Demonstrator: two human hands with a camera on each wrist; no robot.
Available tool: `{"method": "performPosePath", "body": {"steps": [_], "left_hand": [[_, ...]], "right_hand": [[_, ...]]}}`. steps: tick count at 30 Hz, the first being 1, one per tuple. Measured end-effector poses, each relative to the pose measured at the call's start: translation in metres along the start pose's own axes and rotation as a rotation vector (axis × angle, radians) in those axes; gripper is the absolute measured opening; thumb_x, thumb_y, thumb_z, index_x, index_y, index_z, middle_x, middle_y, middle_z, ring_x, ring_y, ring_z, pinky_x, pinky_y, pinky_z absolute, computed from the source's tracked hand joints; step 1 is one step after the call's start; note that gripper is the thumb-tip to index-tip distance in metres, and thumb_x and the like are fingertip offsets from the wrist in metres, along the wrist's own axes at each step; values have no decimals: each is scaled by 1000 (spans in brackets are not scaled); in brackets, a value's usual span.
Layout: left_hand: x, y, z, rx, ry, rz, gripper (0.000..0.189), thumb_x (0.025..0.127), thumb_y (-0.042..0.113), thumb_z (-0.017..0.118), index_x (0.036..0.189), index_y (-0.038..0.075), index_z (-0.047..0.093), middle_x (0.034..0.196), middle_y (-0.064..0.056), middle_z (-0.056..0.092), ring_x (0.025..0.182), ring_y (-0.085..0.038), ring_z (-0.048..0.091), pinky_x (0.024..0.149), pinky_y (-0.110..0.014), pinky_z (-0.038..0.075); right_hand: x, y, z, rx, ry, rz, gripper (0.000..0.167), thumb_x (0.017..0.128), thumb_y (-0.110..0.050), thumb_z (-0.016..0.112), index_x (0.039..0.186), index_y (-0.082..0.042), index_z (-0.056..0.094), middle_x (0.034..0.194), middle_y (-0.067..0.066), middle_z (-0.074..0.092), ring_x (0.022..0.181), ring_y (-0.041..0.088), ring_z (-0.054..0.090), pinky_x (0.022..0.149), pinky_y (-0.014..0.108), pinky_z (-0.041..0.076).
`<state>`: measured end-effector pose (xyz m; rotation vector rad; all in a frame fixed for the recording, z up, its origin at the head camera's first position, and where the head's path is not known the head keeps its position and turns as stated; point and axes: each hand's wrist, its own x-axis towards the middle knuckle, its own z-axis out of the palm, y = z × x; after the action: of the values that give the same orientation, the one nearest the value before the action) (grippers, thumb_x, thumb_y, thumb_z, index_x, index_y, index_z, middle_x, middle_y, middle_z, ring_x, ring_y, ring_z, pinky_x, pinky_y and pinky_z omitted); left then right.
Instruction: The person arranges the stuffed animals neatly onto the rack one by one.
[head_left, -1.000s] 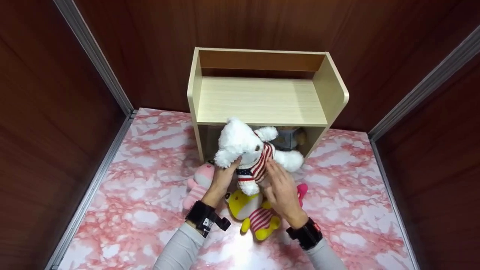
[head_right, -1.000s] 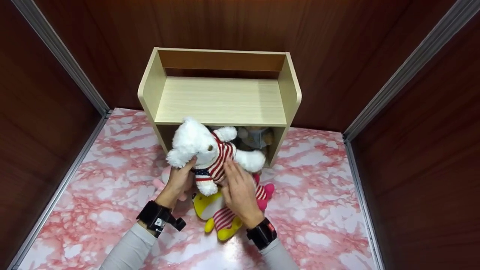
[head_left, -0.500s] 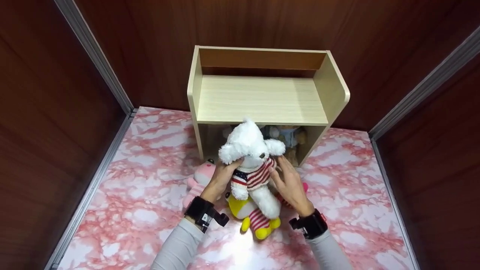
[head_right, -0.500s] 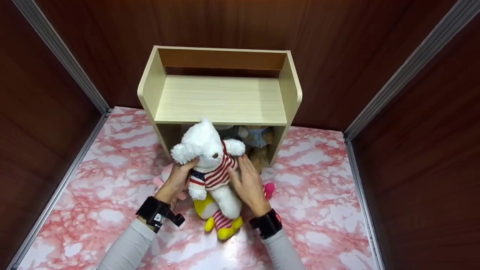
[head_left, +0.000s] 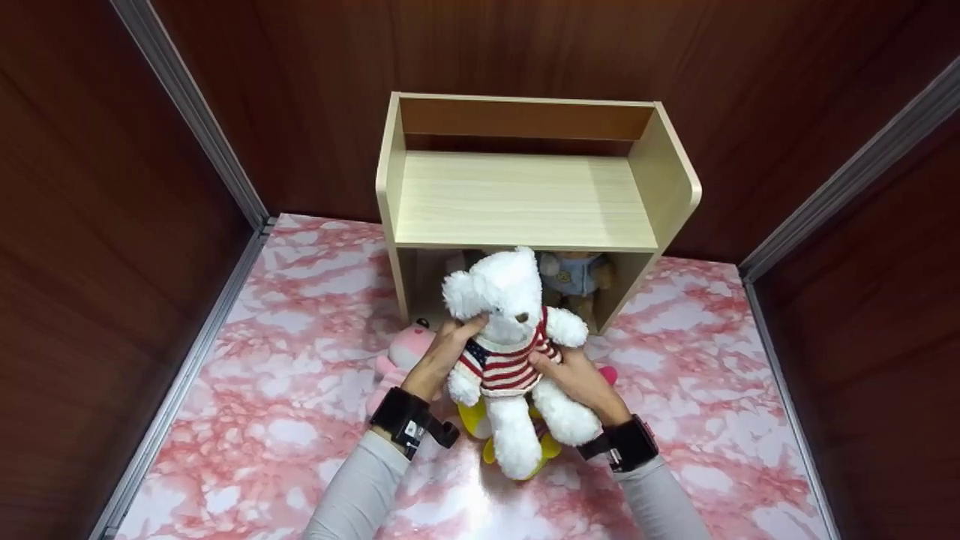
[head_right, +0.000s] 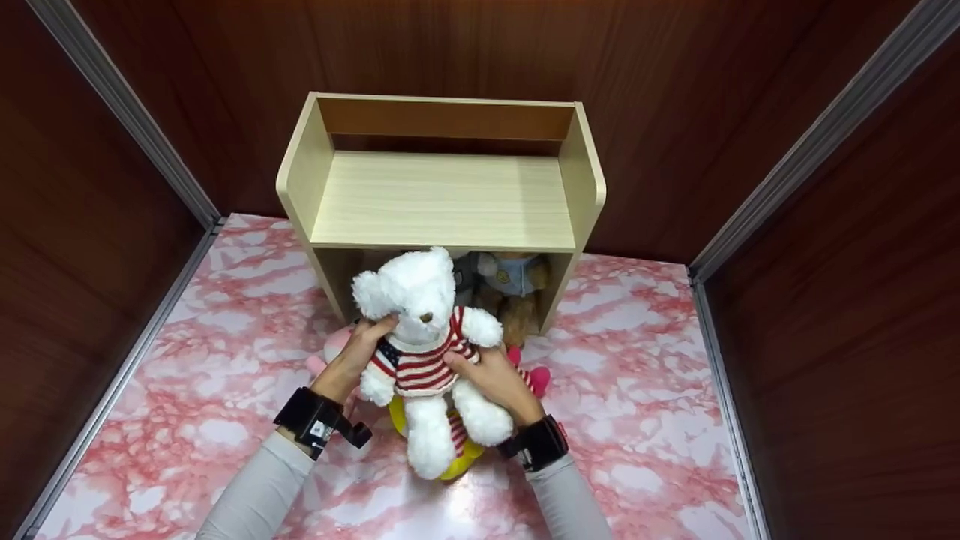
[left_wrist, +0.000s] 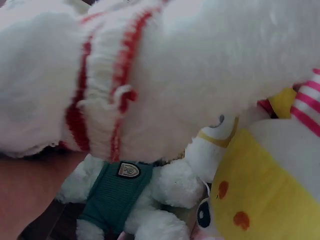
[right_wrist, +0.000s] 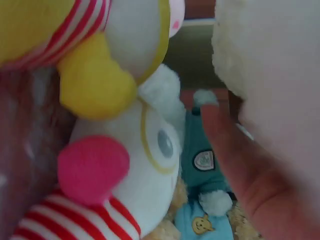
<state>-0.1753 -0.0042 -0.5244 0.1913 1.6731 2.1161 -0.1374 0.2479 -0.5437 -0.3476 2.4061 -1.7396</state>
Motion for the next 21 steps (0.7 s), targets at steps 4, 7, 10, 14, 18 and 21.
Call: {"method": "performPosePath", "body": {"steps": [4,7,10,14,18,21], "left_hand": [[4,-1,-2,-19,-2,13,52,100,50,57,117,1,66,103,-11,72,96,-21,68,90,-32,54],[6,-2,-2,-47,-18,-1,56,103,53,53,119,1,66,106,-14,73,97,-24,68,92,-35,55],[7,-4,-3,-61,-11,-37,62,101,61,54,122,3,65,110,-16,72,99,-26,68,93,-37,55],[9,-7,-3,-57,37,-52,61,100,61,55,123,4,61,111,-14,71,100,-24,67,93,-34,54],[13,-9,-3,-60,77,-19,55,103,53,55,125,2,57,112,-15,69,100,-24,66,93,-35,53],[14,-11,-4,-42,100,-7,61,103,53,56,138,3,49,128,-15,63,116,-26,60,104,-38,47]], "right_hand": [[-2,-1,2,22,-70,66,42,104,-28,64,139,-5,61,127,10,69,117,24,64,105,38,48],[-3,-1,5,62,-102,101,42,104,-33,64,137,-7,63,126,9,70,116,25,66,103,41,50],[-3,2,8,79,-123,98,39,104,-34,63,134,-8,65,123,8,72,114,26,67,100,40,52],[-1,5,11,81,-130,59,34,106,-30,60,129,-7,68,117,9,73,109,27,69,96,39,55],[1,5,13,122,-114,43,32,107,-29,59,127,-6,68,115,10,74,107,28,69,94,39,56],[3,6,15,134,-85,46,32,108,-28,57,127,-5,68,115,10,73,108,26,69,96,36,55]]}}
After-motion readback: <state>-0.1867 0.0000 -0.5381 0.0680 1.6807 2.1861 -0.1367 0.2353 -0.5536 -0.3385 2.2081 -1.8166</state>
